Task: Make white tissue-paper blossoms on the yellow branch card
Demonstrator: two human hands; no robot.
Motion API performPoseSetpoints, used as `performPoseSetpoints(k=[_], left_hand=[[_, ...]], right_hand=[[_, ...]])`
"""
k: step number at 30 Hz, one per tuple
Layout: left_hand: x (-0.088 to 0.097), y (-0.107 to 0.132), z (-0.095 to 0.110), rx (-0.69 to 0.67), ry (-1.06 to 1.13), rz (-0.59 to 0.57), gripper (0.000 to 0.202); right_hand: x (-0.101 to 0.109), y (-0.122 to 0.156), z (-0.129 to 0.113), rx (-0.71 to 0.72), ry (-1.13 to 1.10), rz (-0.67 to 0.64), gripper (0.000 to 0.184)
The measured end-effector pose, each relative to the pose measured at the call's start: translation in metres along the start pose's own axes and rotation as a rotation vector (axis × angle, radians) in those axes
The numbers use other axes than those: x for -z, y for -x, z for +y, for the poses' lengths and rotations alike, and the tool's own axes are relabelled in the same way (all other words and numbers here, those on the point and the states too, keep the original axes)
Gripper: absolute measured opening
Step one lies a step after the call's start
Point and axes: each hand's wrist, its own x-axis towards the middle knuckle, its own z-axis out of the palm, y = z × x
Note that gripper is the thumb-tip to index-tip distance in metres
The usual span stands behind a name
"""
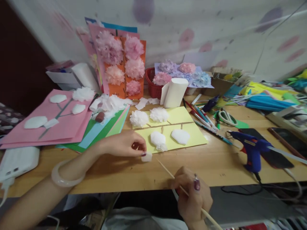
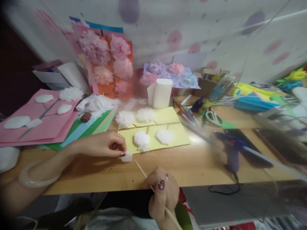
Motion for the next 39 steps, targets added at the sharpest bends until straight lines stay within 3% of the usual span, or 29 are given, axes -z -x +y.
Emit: performPoseSetpoints(k=[4, 10, 19, 23, 27, 33, 39], left_hand=[[-0.012, -0.015, 0.000, -0.051, -0.176, 0.131, 0.012], [-0.016, -0.021, 0.003, -0.077, -0.379, 0.181, 0.014], [-0.032, -0.025, -0.010, -0.258, -0.577, 0.325, 0.021], [-0.032, -0.018, -0.019, -0.157, -0.495, 0.459, 0.012], [-0.034, -0.016, -0.033, 0.002, -0.553, 0.561, 0.022], [-0.047, -0.017, -0.035, 0.185, -0.787, 0.613, 0.033], [-0.049, -0.015, -0.035, 0.187, -0.808, 0.586, 0.025]], right_hand=[[-0.008, -0.005, -0.007, 0.004, 0.084, -0.068, 0.050], [-0.013, -0.013, -0.007, -0.024, 0.200, -0.160, 0.047], [-0.017, -0.011, -0.004, -0.037, 0.326, -0.207, 0.043], [-0.019, -0.009, -0.004, -0.036, 0.368, -0.189, 0.042], [-0.018, -0.006, -0.004, -0.035, 0.417, -0.168, 0.041], [-0.019, -0.004, -0.002, -0.025, 0.480, -0.184, 0.040], [-0.026, -0.007, -0.002, -0.053, 0.524, -0.187, 0.037]])
